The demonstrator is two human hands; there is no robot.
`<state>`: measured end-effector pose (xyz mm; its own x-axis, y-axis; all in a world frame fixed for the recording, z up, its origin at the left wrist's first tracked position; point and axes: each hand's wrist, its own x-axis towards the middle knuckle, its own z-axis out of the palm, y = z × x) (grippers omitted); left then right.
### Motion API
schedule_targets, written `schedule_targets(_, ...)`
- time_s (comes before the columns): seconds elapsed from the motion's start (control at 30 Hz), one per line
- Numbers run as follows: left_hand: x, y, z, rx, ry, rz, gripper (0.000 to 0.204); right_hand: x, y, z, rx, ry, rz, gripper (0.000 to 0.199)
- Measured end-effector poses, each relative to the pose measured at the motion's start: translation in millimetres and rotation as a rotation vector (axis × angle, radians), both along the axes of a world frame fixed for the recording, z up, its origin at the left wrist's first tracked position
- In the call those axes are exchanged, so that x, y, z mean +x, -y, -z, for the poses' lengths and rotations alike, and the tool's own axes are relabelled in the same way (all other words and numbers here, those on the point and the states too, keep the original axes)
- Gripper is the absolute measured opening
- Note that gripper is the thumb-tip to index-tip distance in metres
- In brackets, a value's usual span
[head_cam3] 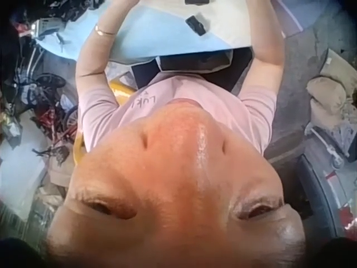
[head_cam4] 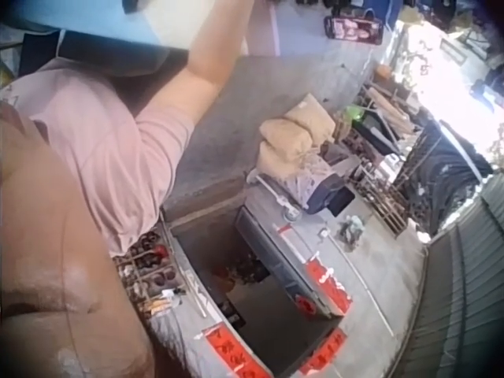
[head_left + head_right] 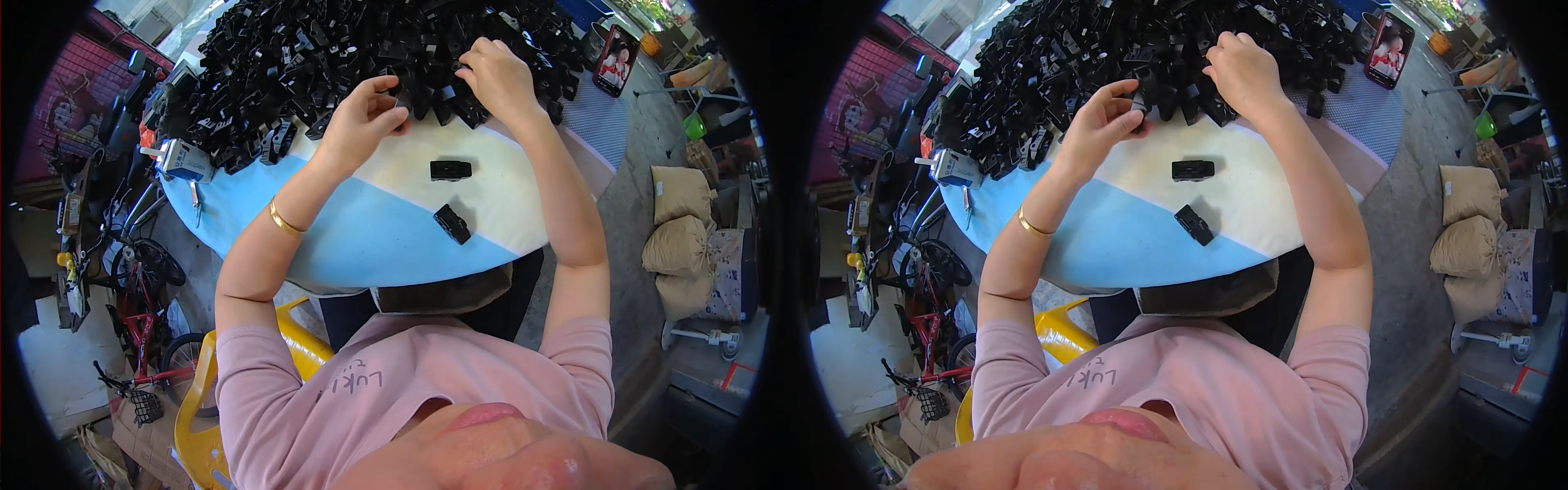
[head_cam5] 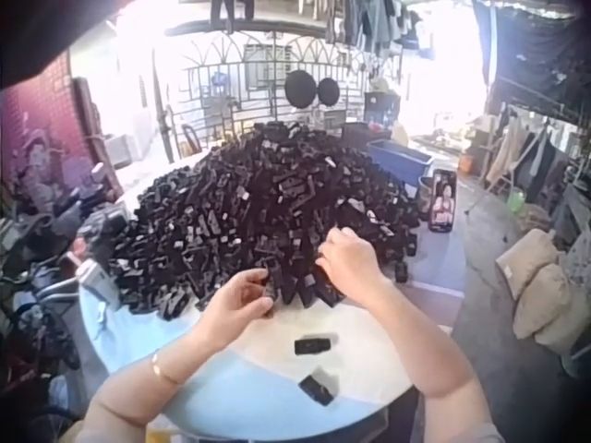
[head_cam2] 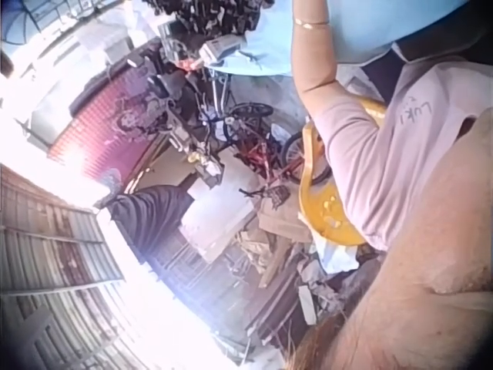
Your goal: Manually assembling small black plastic components by snapping two halves together.
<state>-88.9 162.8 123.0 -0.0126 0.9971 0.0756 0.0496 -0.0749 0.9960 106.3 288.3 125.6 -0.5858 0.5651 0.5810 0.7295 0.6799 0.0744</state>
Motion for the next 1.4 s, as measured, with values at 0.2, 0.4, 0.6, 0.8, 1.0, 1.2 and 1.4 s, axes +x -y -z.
schedule_targets(0.2, -4.4, -5.2, -4.0, -0.145, 0.563, 0.159, 0.039, 3.0, 14.0, -9.3, -0.045, -0.186, -0.048, 0.015)
schedule_targets(0.4, -8.3, -4.6, 1.8, 0.192, -0.570, -0.008, 0.043, -8.6, 43.4, -22.3, -0.485, -0.532, -0.723, 0.013)
schedule_targets(0.6, -1.8, -0.7, -9.1, 0.180, -0.262, 0.001, 0.036, -12.3, 50.1, -14.3, -0.518, -0.603, -0.747, 0.012)
schedule_targets(0.8, -6.1, -2.1, -7.1, 0.101, -0.043, 0.009, 0.031, -16.6, 56.8, -14.9, -0.491, -0.695, -0.715, 0.013)
schedule_targets(1.0, -1.8, -0.8, -3.7, 0.167, -0.017, 0.034, 0.030, -17.5, 59.2, -14.5, -0.276, -0.576, -0.703, 0.013)
schedule_targets(1.2, 3.6, -3.5, 6.2, -0.139, 0.547, 0.022, 0.031, -24.5, 71.3, -5.6, 0.038, -0.399, -0.609, 0.012)
schedule_targets(1.4, -6.0, -2.3, 2.4, -0.115, 0.445, 0.015, 0.029, -17.2, 53.8, -18.9, -0.055, -0.628, -0.653, 0.016)
